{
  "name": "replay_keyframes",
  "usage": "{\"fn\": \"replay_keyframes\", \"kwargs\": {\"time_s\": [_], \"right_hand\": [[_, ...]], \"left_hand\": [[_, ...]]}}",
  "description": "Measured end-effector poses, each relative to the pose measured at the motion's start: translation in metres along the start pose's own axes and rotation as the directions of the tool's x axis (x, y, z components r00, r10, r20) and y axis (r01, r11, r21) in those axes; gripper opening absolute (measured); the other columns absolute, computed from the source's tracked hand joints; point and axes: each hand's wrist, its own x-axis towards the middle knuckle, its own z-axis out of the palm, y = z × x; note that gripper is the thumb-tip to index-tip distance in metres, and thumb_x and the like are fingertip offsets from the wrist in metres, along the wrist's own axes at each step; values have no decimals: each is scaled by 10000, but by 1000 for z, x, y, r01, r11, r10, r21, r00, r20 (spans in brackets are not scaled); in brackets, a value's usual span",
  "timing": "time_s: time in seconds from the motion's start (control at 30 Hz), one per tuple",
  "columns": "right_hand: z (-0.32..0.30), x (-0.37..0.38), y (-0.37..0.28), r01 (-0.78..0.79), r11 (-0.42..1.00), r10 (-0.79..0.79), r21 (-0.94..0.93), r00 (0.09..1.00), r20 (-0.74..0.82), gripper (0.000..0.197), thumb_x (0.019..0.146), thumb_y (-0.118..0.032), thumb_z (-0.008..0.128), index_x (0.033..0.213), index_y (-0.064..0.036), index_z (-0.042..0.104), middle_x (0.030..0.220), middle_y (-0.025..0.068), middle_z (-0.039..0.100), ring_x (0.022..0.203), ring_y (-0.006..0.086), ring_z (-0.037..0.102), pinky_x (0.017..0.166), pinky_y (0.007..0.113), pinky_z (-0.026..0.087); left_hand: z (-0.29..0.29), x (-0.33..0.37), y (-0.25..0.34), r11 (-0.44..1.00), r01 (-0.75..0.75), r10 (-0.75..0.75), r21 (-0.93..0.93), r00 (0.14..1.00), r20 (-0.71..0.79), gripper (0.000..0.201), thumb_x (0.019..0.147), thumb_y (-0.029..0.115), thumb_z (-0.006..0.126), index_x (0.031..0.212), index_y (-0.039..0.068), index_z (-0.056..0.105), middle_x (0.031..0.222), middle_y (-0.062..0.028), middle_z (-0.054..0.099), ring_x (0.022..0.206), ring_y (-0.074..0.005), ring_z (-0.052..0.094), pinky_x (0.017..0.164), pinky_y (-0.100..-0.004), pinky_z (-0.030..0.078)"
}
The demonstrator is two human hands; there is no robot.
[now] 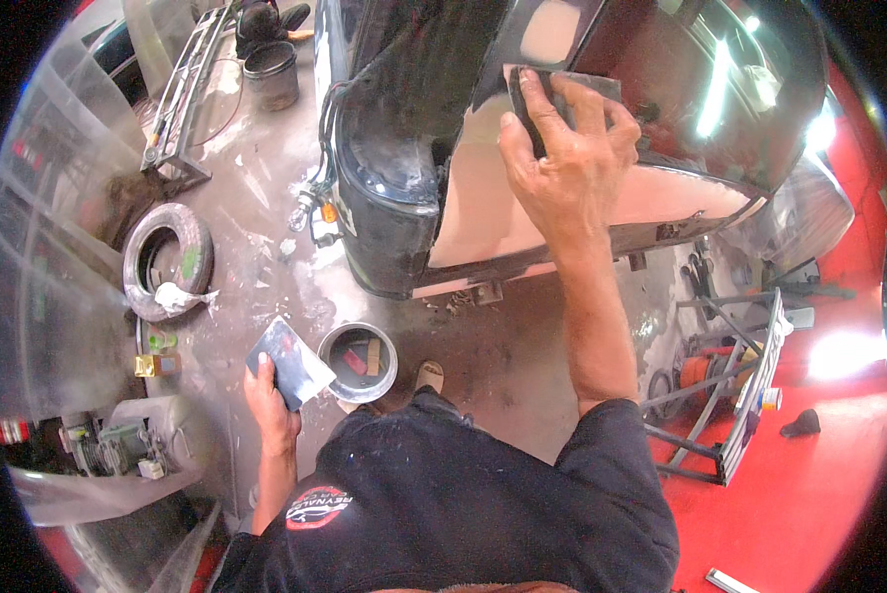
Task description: The person sands a car bumper with a sanding block, moving across multiple sections of the surface. The person holds a second sanding block in the other hand and occasionally switches between them while working on the bumper.
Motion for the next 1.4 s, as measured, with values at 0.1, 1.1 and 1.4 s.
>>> {"fn": "replay_keyframes", "kwargs": {"time_s": [0.1, 1.1, 1.4], "right_hand": [[-11, 18, 17, -10, 998, 14, 60, 998, -63, 336, 840, -335, 727, 1150, -224, 798, 1196, 9, 673, 1135, 339, 499, 982, 461, 417], [-10, 12, -5, 54, 997, -51, 55, 997, -51, 387, 799, -272, 782, 1180, -207, 792, 1193, 9, 690, 1093, 255, 560, 999, 436, 406], [-16, 76, 44, 77, 995, -67, 59, 985, -157, 330, 818, -226, 711, 1125, -135, 788, 1152, 62, 694, 1086, 324, 569, 977, 455, 435]], "left_hand": [[3, -1, 0, 1000, -3, 3, 9, 1000, -6, 288, 1076, 202, 534, 1279, 5, 583, 1162, -104, 691, 987, -188, 686, 883, -342, 559], [30, -3, 25, 991, -19, 31, -130, 995, 93, 303, 1073, 182, 534, 1323, 13, 566, 1231, -122, 686, 1095, -219, 682, 962, -364, 546], [48, -3, 39, 984, 17, 6, -176, 992, 125, 296, 1082, 194, 521, 1322, 28, 569, 1226, -99, 683, 1115, -211, 673, 995, -373, 531]]}}
